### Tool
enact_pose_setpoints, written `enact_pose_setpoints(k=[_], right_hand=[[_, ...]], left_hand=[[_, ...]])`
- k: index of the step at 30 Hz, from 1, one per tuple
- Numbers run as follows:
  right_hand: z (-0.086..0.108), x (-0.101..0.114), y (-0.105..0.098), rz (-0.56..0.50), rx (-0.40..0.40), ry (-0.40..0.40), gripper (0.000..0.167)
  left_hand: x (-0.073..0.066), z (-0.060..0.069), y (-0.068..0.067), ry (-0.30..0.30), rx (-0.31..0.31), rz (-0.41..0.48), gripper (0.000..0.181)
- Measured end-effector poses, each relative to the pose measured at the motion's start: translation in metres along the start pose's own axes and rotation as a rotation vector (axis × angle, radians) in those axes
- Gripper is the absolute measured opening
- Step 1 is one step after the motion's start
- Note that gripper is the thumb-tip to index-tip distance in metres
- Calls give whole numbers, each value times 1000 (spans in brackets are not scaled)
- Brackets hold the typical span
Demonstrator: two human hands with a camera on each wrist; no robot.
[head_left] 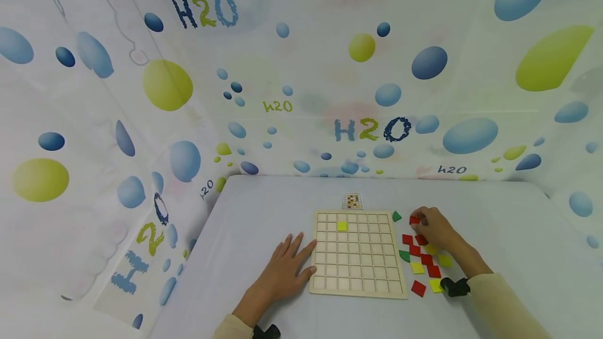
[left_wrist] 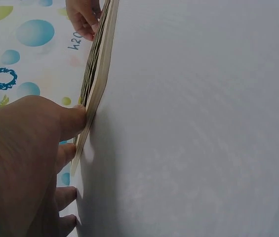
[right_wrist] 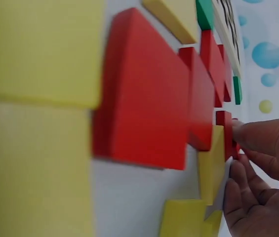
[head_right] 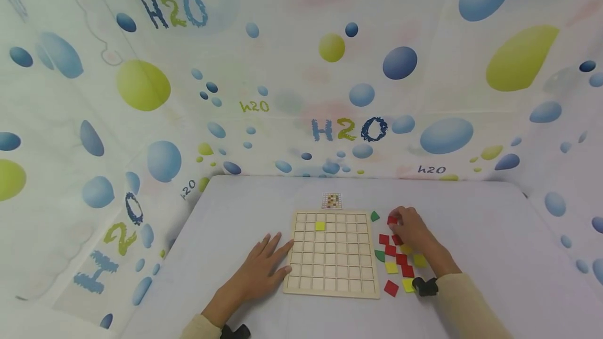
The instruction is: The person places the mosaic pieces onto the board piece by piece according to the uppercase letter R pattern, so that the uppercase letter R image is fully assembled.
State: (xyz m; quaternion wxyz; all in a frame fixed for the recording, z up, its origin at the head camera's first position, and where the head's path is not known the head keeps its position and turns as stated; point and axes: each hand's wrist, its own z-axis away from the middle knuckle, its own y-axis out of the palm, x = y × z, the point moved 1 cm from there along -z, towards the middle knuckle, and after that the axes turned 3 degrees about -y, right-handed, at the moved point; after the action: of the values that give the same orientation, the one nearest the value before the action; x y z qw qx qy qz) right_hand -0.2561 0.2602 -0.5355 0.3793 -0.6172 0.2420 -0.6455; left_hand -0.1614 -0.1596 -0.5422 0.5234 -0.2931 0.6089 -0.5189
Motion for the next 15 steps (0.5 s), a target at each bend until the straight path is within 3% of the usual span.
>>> enact_pose_setpoints(k=[7,15], right_hand=[[-2,-1,3,-1,9,-16,39],[-12,22,-22,-62,51,-38,40]], left_hand=[[0,1,-1,2,-2,0,64],[1,1,0,3,6,-6,64]])
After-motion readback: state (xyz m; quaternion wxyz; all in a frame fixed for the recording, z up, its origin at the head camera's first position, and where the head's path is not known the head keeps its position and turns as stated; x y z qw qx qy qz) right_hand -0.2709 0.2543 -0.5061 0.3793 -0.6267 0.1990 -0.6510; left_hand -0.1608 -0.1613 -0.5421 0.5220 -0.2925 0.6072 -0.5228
